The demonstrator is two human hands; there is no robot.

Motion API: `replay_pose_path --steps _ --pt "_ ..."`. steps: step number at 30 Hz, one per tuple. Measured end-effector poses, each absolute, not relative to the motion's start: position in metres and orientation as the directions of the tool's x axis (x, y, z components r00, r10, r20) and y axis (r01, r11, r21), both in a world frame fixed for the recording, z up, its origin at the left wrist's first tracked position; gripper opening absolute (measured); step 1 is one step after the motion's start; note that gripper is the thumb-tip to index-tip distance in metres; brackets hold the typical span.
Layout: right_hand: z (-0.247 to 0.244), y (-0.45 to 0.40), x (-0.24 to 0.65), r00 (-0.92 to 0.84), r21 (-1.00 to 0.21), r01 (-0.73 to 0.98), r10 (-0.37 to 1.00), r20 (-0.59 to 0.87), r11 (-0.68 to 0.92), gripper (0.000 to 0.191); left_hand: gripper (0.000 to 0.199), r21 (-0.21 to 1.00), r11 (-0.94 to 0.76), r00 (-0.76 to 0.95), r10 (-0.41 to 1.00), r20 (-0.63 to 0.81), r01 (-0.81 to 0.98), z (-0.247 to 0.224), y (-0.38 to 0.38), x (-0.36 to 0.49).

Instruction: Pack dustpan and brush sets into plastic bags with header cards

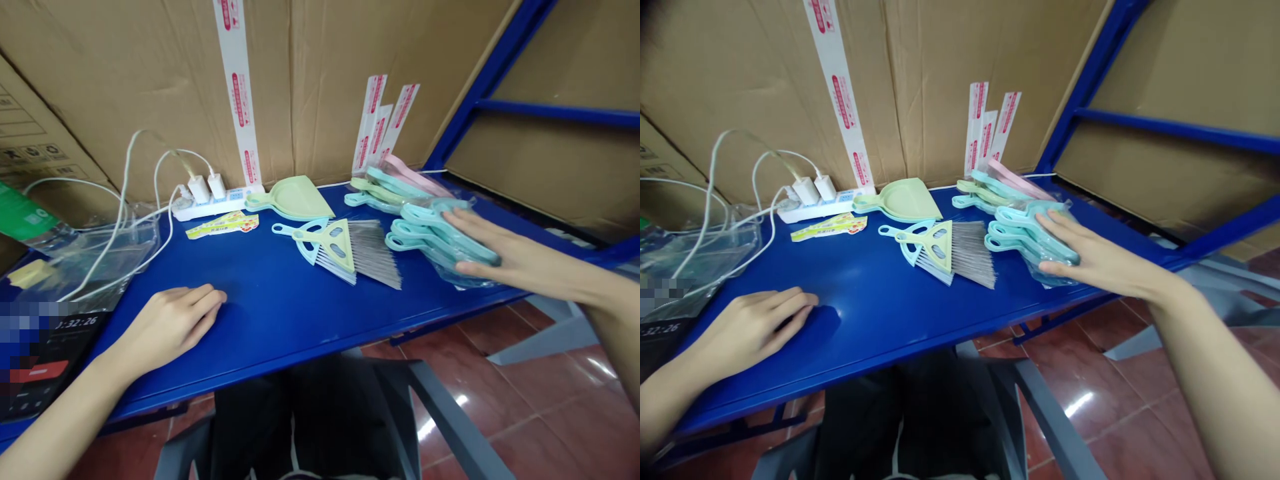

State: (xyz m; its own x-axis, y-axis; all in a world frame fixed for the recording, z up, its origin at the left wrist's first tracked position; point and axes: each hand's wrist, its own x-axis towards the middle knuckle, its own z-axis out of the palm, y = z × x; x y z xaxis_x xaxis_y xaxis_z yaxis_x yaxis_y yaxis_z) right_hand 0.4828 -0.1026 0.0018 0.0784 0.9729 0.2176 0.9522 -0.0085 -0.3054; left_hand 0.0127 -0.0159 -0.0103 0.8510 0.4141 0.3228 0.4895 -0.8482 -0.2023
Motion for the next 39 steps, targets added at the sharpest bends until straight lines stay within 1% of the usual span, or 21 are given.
replay_pose_path --steps 3,7,9,12,17,19,23,28,30,34,37,39 --pt "0.005 -0.103 0.481 0.038 -0.332 0.943 0.991 0.125 0.005 0.094 0.033 -0.182 -0.846 0.836 0.418 0.357 0.501 -0.016 -0.014 0.01" --pt "0.003 -0.101 0.479 0.013 -0.337 0.941 0.988 0.156 0.041 0.089 0.031 -0.133 -0.85 0.828 0.442 0.344 0.509 -0.023 -0.012 0.006" --pt "0.001 -0.099 0.478 0.017 -0.322 0.946 0.984 0.177 0.042 0.085 0.031 -0.134 -0.853 0.83 0.436 0.347 0.504 -0.025 -0.011 0.005" --pt "-0.001 -0.096 0.475 0.032 -0.3 0.954 0.98 0.195 0.028 0.084 0.031 -0.184 -0.854 0.843 0.404 0.356 0.487 -0.024 -0.012 0.005" --pt "0.002 -0.094 0.474 0.018 -0.321 0.946 0.984 0.176 0.04 0.085 0.037 -0.293 -0.846 0.882 0.356 0.309 0.445 -0.012 -0.017 0.015" --pt "0.004 -0.093 0.475 0.001 -0.325 0.944 0.986 0.165 0.053 0.086 0.038 -0.326 -0.843 0.893 0.339 0.297 0.428 -0.008 -0.019 0.018" --pt "0.009 -0.095 0.479 -0.008 -0.33 0.942 0.986 0.167 0.064 0.088 0.035 -0.352 -0.851 0.91 0.296 0.292 0.39 -0.005 -0.018 0.019" --pt "0.01 -0.11 0.487 -0.055 -0.331 0.938 0.985 0.162 0.106 0.096 0.035 -0.454 -0.839 0.948 0.207 0.243 0.3 -0.005 -0.012 0.026" --pt "0.01 -0.116 0.489 -0.068 -0.312 0.943 0.983 0.172 0.119 0.098 0.034 -0.463 -0.844 0.957 0.186 0.225 0.272 -0.004 -0.008 0.032" --pt "0.01 -0.12 0.484 -0.071 -0.255 0.958 0.972 0.223 0.129 0.101 0.034 -0.475 -0.844 0.966 0.185 0.179 0.25 -0.001 -0.002 0.055" --pt "0.013 -0.115 0.471 -0.094 -0.2 0.967 0.951 0.294 0.157 0.101 0.037 -0.525 -0.823 0.976 0.175 0.126 0.215 0.005 0.0 0.083" --pt "0.016 -0.109 0.459 -0.154 -0.145 0.965 0.918 0.367 0.22 0.1 0.04 -0.557 -0.801 0.975 0.197 0.098 0.218 0.009 0.002 0.102"
